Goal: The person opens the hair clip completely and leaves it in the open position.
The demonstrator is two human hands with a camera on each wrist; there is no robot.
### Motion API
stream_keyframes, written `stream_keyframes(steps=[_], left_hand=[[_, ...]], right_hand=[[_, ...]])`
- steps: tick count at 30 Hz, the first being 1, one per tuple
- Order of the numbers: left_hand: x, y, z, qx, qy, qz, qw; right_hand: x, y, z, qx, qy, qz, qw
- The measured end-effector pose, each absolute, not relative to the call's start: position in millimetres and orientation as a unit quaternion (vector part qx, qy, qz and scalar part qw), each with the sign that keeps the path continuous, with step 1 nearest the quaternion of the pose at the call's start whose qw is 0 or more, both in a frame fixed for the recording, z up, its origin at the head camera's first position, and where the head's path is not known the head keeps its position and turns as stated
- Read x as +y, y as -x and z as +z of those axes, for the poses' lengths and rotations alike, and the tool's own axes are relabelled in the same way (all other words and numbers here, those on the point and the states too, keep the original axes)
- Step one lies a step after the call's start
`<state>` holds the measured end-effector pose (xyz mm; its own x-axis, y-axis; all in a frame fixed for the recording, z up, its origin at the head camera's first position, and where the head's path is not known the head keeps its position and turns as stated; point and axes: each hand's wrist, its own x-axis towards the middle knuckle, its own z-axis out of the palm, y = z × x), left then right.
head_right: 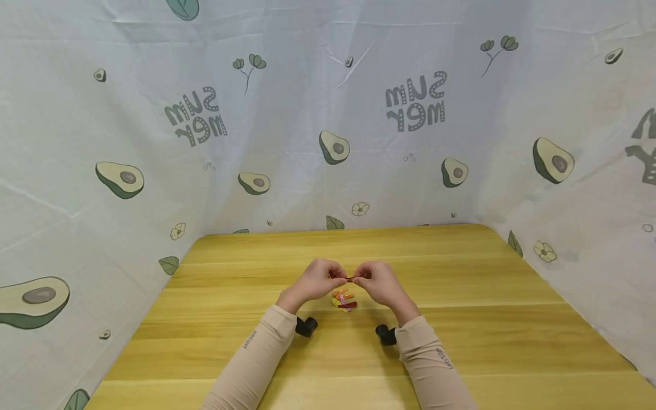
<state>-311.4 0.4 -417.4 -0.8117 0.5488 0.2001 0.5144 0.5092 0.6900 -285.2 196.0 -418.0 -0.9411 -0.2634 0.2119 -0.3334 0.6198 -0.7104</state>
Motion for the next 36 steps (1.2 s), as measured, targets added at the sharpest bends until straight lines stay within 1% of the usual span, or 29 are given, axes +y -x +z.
stream_keyframes(steps=[3, 9, 14, 22, 28, 36], left_hand=[[0, 312, -418, 0.867, -0.304, 0.394, 0.031], [1, 312, -421, 0.864, -0.307, 0.398, 0.029], [4, 313, -424, 0.862, -0.304, 0.404, 0.036], [17, 325, -419, 0.853, -0.316, 0.410, 0.067], [27, 335, -413, 0.850, -0.323, 0.404, 0.096], [48, 343, -421, 0.842, -0.327, 0.410, 0.126]], right_hand=[[197, 285, -418, -0.897, -0.165, 0.408, 0.041], [201, 283, -418, -0.894, -0.160, 0.417, 0.030], [207, 284, -416, -0.894, -0.176, 0.411, 0.016], [224, 284, -411, -0.892, -0.163, 0.421, -0.010], [236, 292, -406, -0.886, -0.167, 0.432, -0.023], [257, 299, -413, -0.883, -0.173, 0.433, -0.045]])
